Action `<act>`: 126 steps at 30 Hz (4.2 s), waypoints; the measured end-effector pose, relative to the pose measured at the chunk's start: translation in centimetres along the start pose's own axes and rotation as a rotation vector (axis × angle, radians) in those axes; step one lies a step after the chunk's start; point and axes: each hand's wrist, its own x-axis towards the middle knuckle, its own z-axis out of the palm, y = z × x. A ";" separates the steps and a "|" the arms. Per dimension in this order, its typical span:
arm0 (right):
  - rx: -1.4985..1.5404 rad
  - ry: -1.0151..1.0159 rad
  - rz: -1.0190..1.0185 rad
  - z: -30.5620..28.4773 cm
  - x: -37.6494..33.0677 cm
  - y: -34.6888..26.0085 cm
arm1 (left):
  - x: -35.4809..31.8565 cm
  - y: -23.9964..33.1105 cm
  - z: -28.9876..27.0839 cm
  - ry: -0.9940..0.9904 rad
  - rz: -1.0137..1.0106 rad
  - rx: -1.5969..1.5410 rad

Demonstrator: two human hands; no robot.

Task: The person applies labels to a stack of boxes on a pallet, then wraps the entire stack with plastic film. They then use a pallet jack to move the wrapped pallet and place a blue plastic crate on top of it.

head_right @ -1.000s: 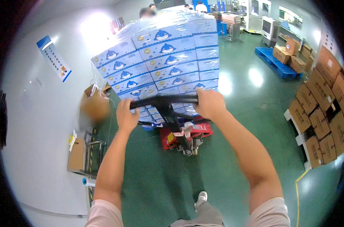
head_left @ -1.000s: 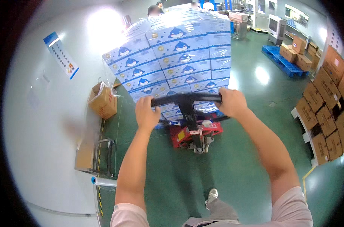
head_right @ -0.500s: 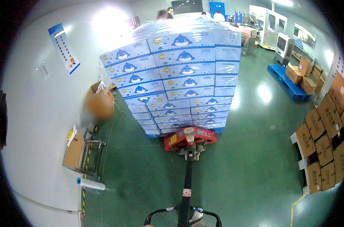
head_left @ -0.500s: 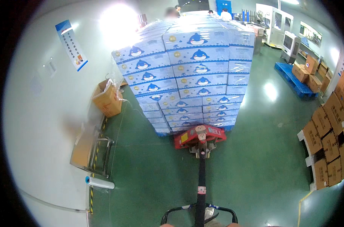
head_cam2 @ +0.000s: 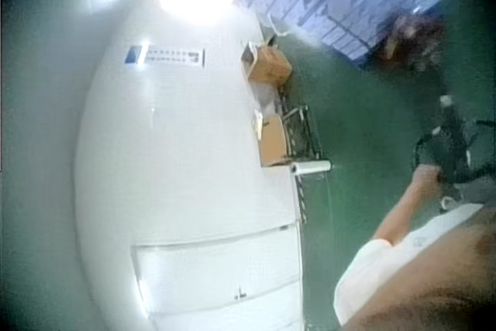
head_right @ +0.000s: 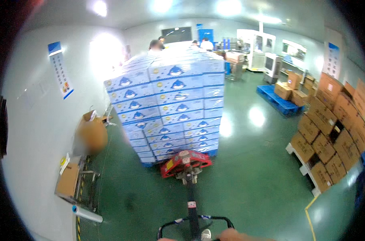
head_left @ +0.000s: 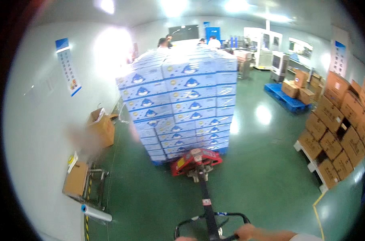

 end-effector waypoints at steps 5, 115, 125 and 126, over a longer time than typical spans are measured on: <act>-0.059 0.295 -0.114 -5.1 1.0 2.2 | -1.5 -1.2 -3.2 0.707 0.138 -0.105; -0.028 0.385 -0.252 -4.3 1.2 6.3 | 3.4 0.0 -2.7 0.279 0.120 -0.050; -0.015 -0.247 -0.200 3.3 3.5 5.2 | 6.3 -0.3 6.5 -0.031 0.268 -0.020; -0.021 -0.179 -0.244 -2.7 2.2 5.0 | 5.9 -1.7 3.1 0.013 0.264 -0.052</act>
